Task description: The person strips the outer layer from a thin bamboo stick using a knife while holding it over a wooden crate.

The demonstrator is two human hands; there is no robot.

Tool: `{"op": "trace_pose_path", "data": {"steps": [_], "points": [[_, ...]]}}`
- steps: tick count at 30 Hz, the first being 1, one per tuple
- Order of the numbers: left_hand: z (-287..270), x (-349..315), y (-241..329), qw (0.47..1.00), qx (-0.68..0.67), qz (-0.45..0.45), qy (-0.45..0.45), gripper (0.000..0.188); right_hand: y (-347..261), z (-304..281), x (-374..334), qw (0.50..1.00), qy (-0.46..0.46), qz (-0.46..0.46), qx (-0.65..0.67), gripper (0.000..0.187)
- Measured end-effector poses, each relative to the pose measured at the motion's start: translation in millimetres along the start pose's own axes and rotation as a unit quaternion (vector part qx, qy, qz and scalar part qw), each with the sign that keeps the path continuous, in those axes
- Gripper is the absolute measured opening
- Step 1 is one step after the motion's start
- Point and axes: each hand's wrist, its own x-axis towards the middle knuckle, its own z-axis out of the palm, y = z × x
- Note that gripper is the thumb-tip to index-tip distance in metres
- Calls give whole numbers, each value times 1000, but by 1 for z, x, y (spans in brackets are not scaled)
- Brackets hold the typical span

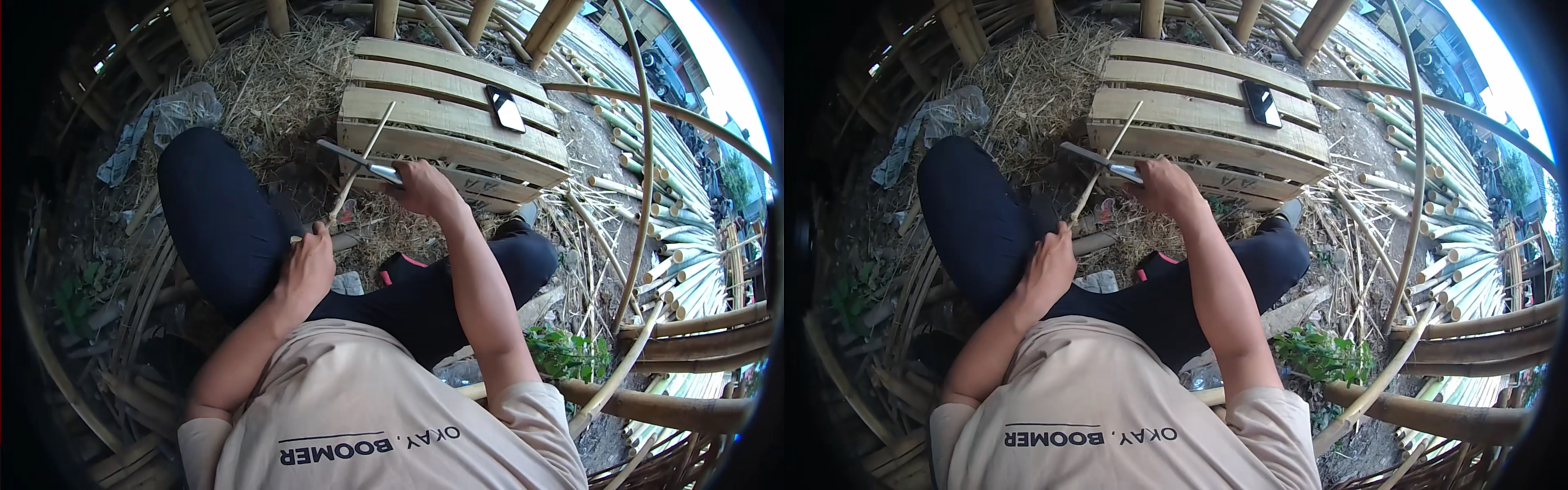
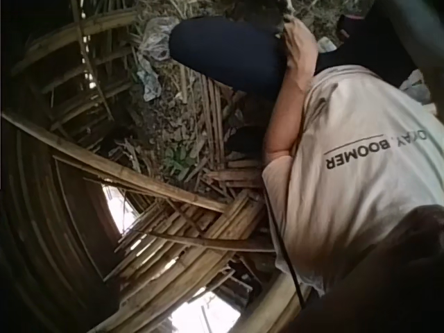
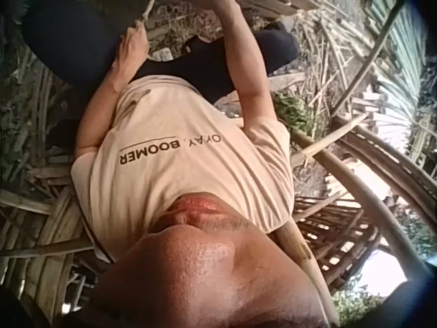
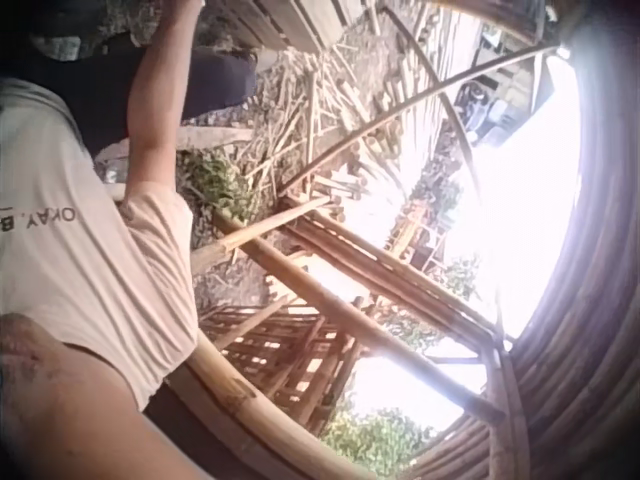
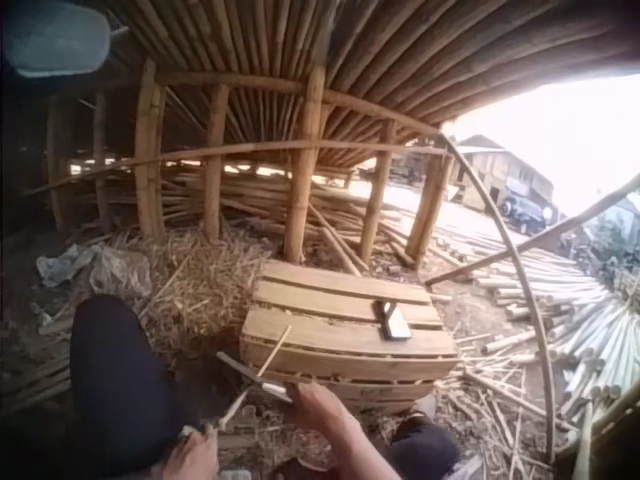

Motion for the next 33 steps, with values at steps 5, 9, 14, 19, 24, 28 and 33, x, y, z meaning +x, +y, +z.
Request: {"op": "trace_pose_path", "data": {"steps": [5,9,14,19,24,28,33], "points": [[33,17,-13,999,-43,-20,-12,27,21,7,17,997,-61,37,-43,41],[28,7,-23,991,-130,-10,2,22,10,2,24,994,-92,16,-50,45],[40,14,-30,988,-156,17,1,24,15,-10,22,988,-130,62,-55,52],[29,20,-38,989,-134,53,-18,23,14,-26,37,963,-240,104,-71,53],[26,24,-41,985,-158,61,-5,22,12,-39,51,941,-309,122,-66,53],[30,37,-47,982,-169,84,0,24,15,-40,50,945,-297,124,-54,52],[26,50,-44,983,-169,66,-5,23,27,-30,41,975,-187,108,-41,53]]}}
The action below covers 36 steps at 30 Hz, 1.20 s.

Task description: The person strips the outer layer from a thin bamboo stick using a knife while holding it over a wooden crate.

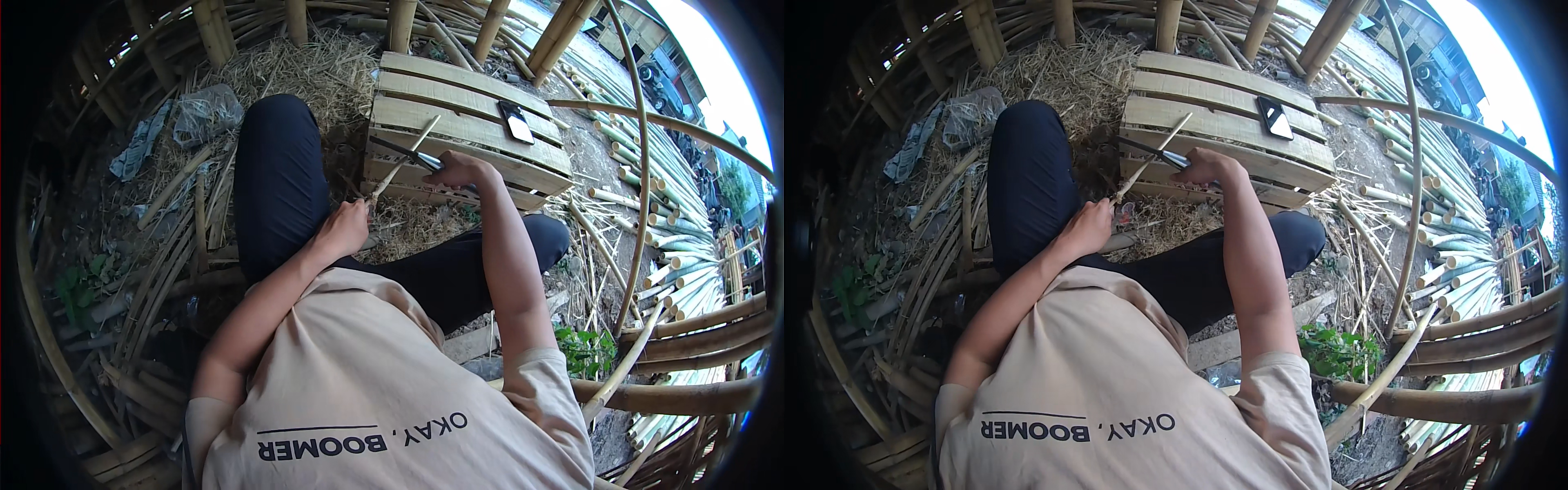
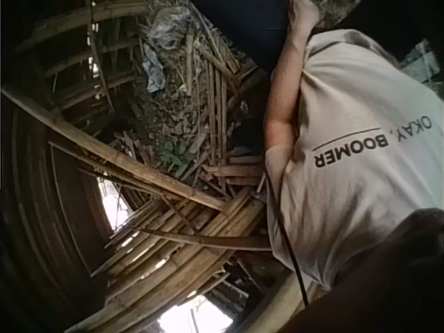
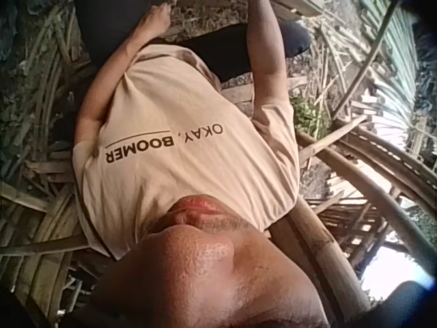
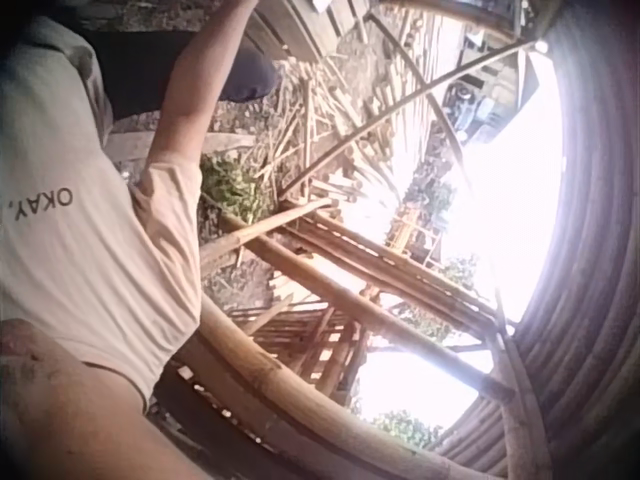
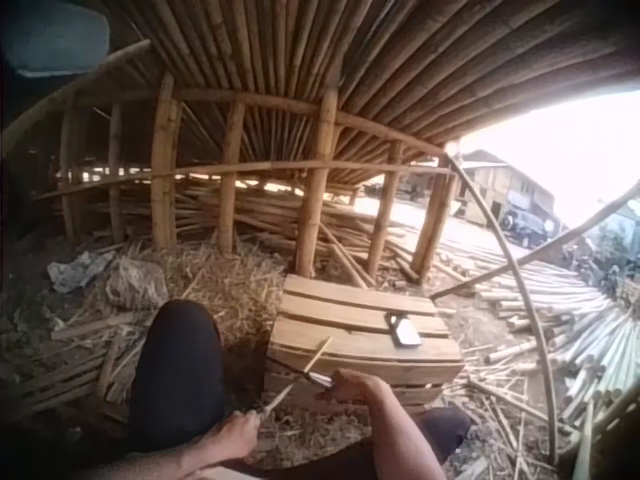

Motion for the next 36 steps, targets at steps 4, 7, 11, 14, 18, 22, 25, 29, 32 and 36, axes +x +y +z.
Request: {"op": "trace_pose_path", "data": {"steps": [4,7,11,14,18,22,25,29,32,36], "points": [[11,-3,-6,1000,0,-15,8,25,4,21,6,996,85,-37,-13,50],[11,-13,0,998,19,-32,41,26,-6,45,5,987,150,-52,3,40],[10,-18,9,998,28,-57,18,26,-18,70,9,965,253,-46,51,28],[12,-25,20,995,78,-66,20,30,-9,69,8,966,257,12,24,23],[16,-25,22,989,143,-42,17,31,2,68,15,946,311,81,47,20],[9,-28,20,990,133,-38,15,30,1,63,12,954,281,79,69,23],[7,-30,19,990,135,-35,6,27,-9,62,-4,968,241,54,42,25],[12,-28,14,990,136,-22,25,23,-13,63,-8,969,229,94,21,25],[9,-27,17,994,106,-34,7,22,-17,63,-12,966,239,96,-1,23],[9,-30,17,995,89,-36,14,22,-5,65,-3,947,293,132,-10,21]]}}
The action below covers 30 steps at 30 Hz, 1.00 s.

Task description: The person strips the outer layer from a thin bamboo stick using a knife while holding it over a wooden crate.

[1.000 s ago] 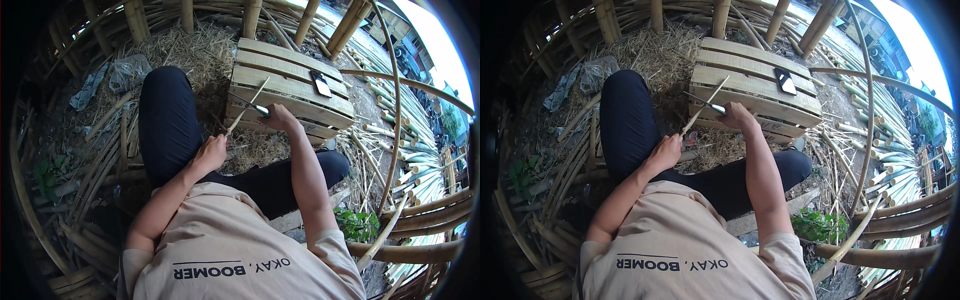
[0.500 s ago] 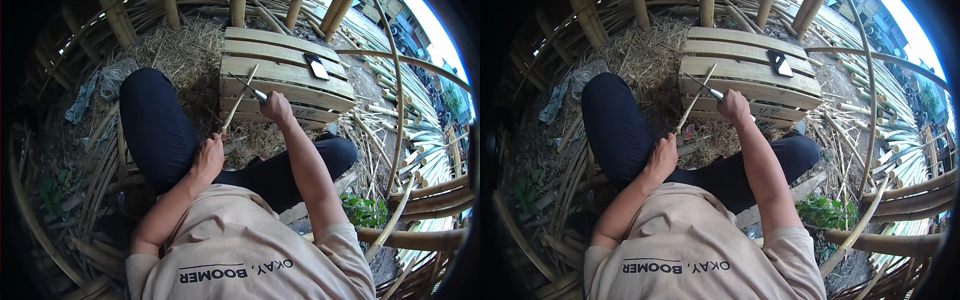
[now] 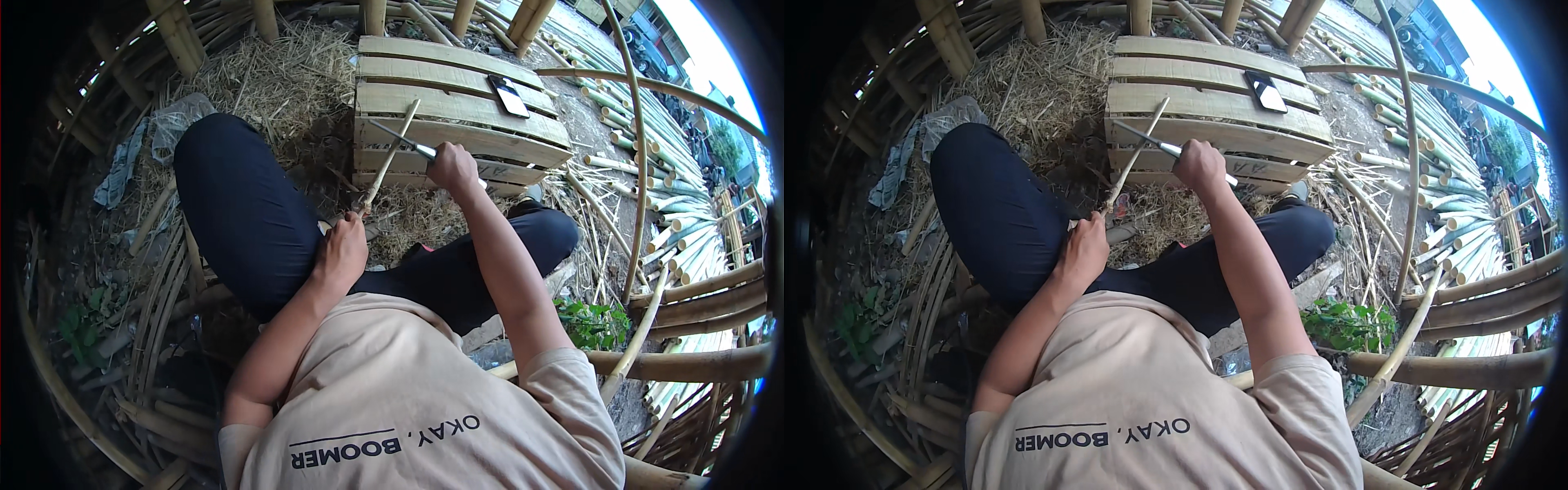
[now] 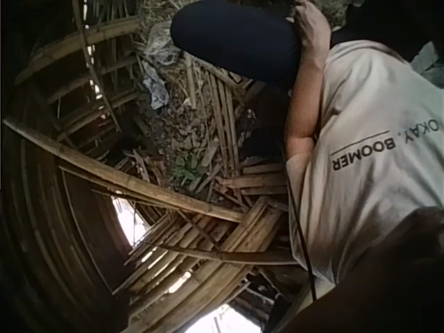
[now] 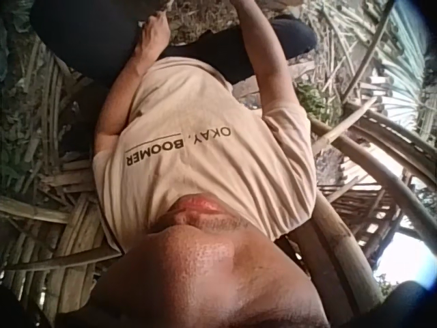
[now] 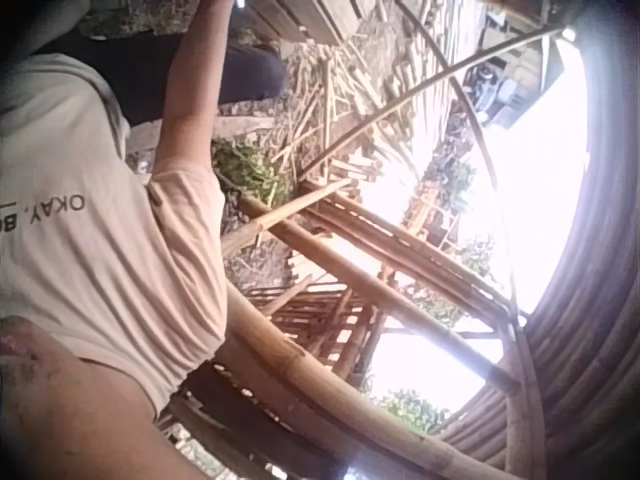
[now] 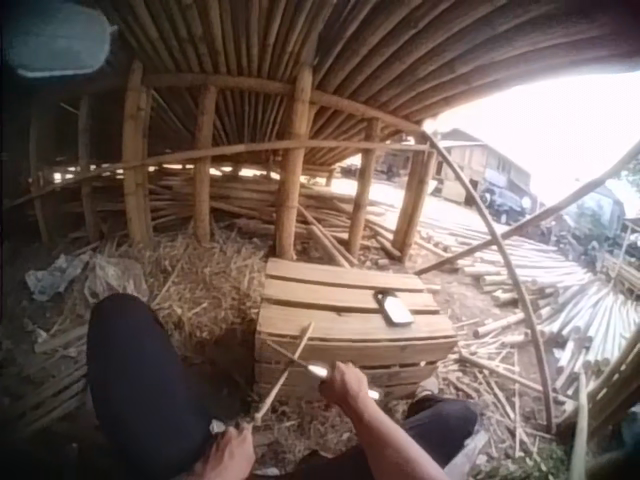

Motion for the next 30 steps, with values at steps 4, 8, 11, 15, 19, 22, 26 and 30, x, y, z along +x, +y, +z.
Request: {"op": "trace_pose_path", "data": {"steps": [4,8,11,15,19,22,26,30], "points": [[0,-2,-6,1000,-2,3,-1,23,6,-4,4,1000,-3,-17,0,19],[0,-2,-11,1000,-15,2,-8,26,4,4,-3,993,-44,-109,-25,19],[2,1,-11,1000,9,0,-20,22,17,21,16,999,23,1,34,19],[-3,1,-12,999,-20,0,-43,22,20,13,14,993,26,-107,29,20],[0,-1,-17,999,-36,11,-4,28,14,23,24,999,21,-31,25,21],[-3,0,-18,999,-50,13,-6,28,20,15,34,999,16,-30,38,20],[-1,1,-23,998,-57,21,-2,27,7,-1,33,992,-8,-126,-4,18],[-3,6,-24,999,-39,25,-19,27,0,5,32,997,1,-75,-10,17]]}}
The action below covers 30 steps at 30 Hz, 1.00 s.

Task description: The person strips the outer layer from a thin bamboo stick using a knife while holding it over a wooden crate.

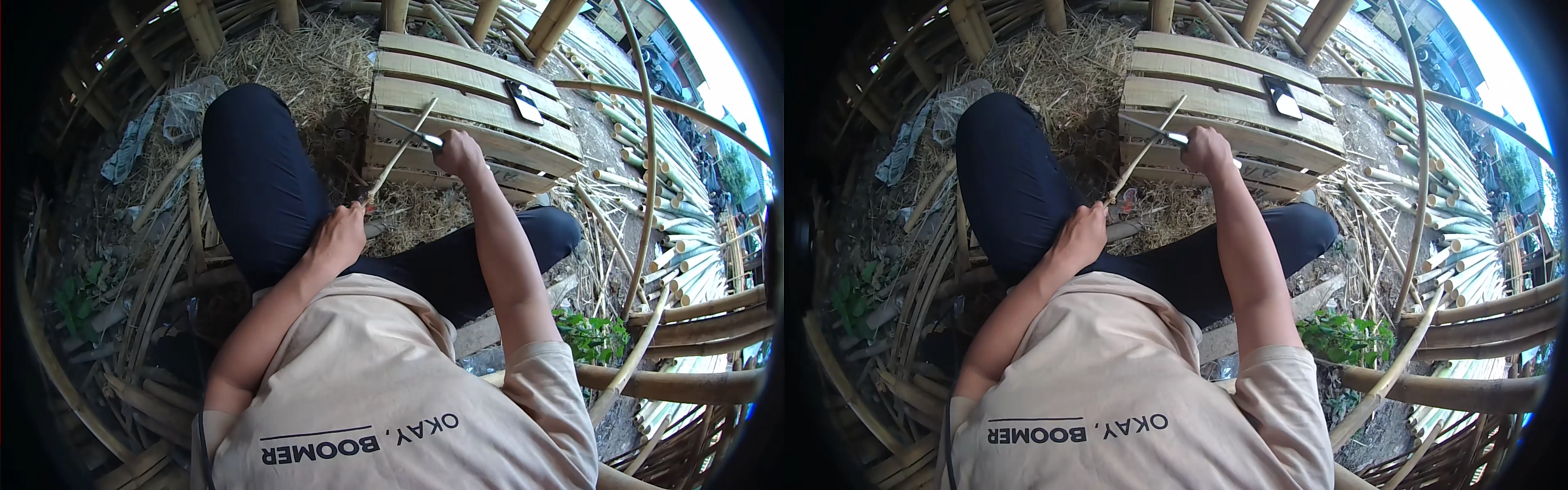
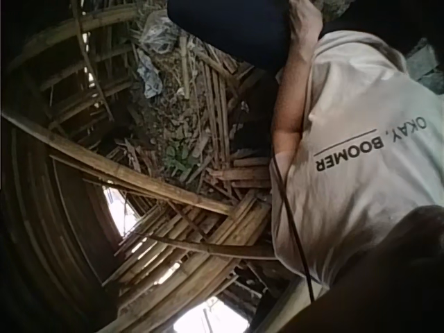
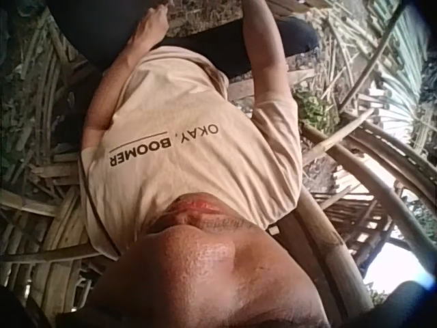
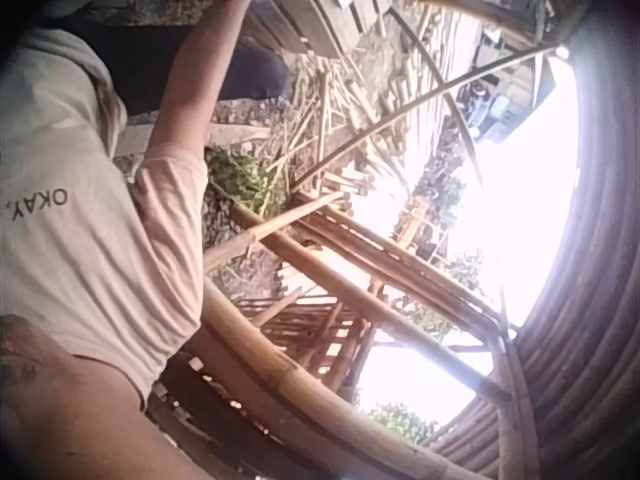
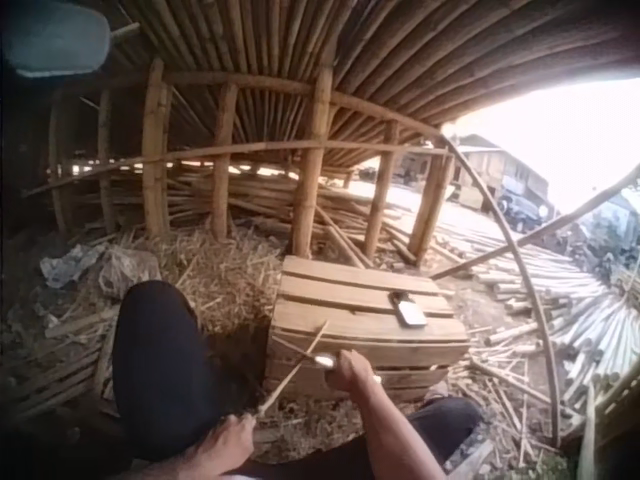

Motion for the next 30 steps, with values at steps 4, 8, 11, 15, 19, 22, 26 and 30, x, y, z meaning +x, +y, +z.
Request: {"op": "trace_pose_path", "data": {"steps": [4,8,11,15,19,22,26,30], "points": [[-1,-1,4,1000,13,-6,8,25,5,3,4,996,36,73,22,17],[1,1,5,1000,-1,-9,5,23,-3,-1,-17,996,-54,-64,-23,21],[4,6,17,1000,-22,-1,-2,26,15,13,-23,997,-7,43,60,24],[10,12,23,999,-49,-10,-8,30,31,2,-30,998,11,34,42,24],[18,7,26,1000,-13,-2,14,30,31,4,-35,998,0,41,36,22],[19,9,24,1000,17,3,17,28,41,12,-27,995,30,74,57,20],[11,8,16,1000,19,7,8,26,32,2,-27,999,14,14,33,18],[16,10,11,999,-8,16,38,30,33,7,-23,998,44,50,20,18]]}}
